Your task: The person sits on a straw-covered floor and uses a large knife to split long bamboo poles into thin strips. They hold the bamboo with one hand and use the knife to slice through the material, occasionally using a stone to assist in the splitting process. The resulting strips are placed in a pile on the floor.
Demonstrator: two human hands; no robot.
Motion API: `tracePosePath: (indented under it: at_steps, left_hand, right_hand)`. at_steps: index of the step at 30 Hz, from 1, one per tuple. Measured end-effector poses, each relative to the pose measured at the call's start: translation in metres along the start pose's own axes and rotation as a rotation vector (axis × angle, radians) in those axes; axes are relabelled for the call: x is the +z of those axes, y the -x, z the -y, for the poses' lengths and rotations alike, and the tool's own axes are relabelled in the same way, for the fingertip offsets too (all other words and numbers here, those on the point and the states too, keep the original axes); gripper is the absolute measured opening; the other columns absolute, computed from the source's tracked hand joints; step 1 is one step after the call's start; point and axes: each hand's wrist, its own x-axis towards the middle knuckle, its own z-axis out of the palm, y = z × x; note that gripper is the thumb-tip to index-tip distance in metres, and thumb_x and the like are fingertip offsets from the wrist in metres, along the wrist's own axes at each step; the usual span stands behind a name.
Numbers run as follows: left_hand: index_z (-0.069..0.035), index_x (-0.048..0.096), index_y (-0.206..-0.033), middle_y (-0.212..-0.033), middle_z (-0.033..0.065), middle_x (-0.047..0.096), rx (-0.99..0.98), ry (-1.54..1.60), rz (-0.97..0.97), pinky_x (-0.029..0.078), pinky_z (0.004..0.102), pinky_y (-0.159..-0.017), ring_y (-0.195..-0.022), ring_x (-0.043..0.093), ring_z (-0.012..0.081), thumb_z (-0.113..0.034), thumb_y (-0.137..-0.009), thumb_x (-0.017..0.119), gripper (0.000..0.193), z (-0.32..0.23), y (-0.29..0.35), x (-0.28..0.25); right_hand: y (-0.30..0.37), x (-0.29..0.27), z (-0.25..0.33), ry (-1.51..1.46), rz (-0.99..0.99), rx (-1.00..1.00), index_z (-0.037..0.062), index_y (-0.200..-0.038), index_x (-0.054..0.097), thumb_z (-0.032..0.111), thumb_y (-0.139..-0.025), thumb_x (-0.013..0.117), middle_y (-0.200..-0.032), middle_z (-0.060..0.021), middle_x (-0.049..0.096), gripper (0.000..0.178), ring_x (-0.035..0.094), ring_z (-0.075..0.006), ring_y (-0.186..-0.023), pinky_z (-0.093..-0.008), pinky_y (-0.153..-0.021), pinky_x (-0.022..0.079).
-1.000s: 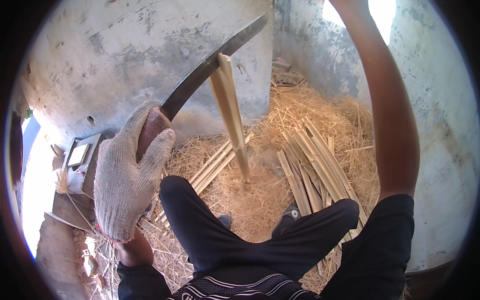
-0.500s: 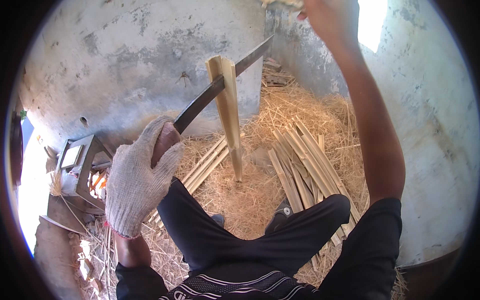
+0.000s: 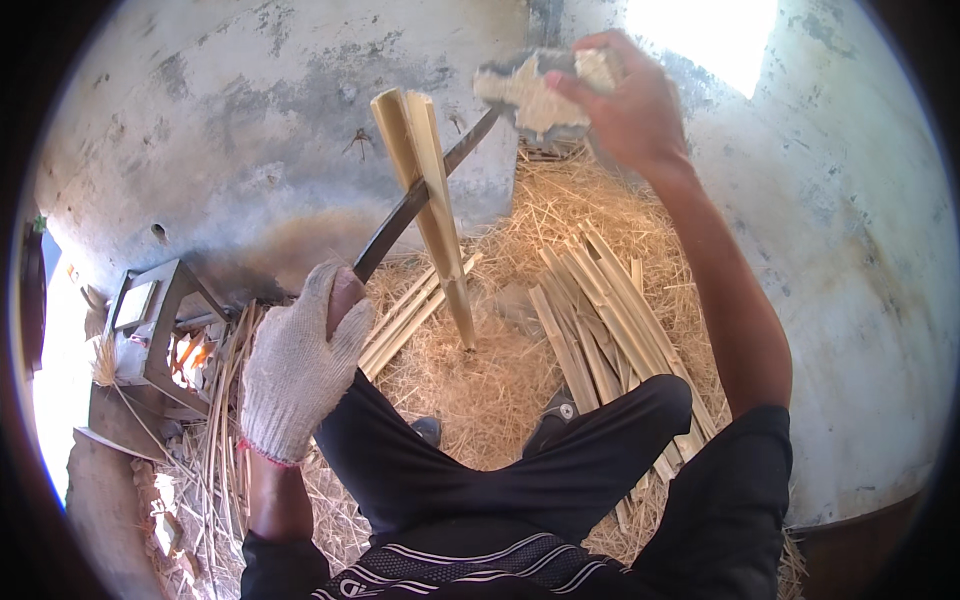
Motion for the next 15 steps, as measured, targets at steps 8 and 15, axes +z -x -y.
tracePosePath:
  at_steps: [8, 15]
  left_hand:
    - [-0.009, 0.058, -0.123, -0.077, 0.0217, 0.067, -0.037, 0.104, 0.201, 0.053, 0.0508, -0.066, -0.074, 0.068, 0.0419, -0.037, -0.095, 0.061, 0.039, -0.027, -0.010, 0.020]
    - [-0.008, 0.056, -0.115, -0.072, 0.0209, 0.067, -0.113, 0.213, 0.300, 0.053, 0.0515, -0.064, -0.071, 0.068, 0.0421, -0.035, -0.094, 0.063, 0.035, -0.026, 0.006, 0.059]
  right_hand:
    - [-0.004, 0.006, -0.001, 0.037, -0.048, -0.183, 0.0096, -0.122, 0.060, 0.036, -0.088, 0.072, -0.107, -0.0168, 0.070, 0.045, 0.067, -0.0297, -0.100, -0.0474, -0.095, 0.047]
    - [0.036, 0.040, -0.039, 0.128, 0.134, -0.110, 0.0152, -0.125, 0.060, 0.038, -0.086, 0.076, -0.107, -0.0154, 0.073, 0.048, 0.072, -0.0287, -0.092, -0.0527, -0.088, 0.054]
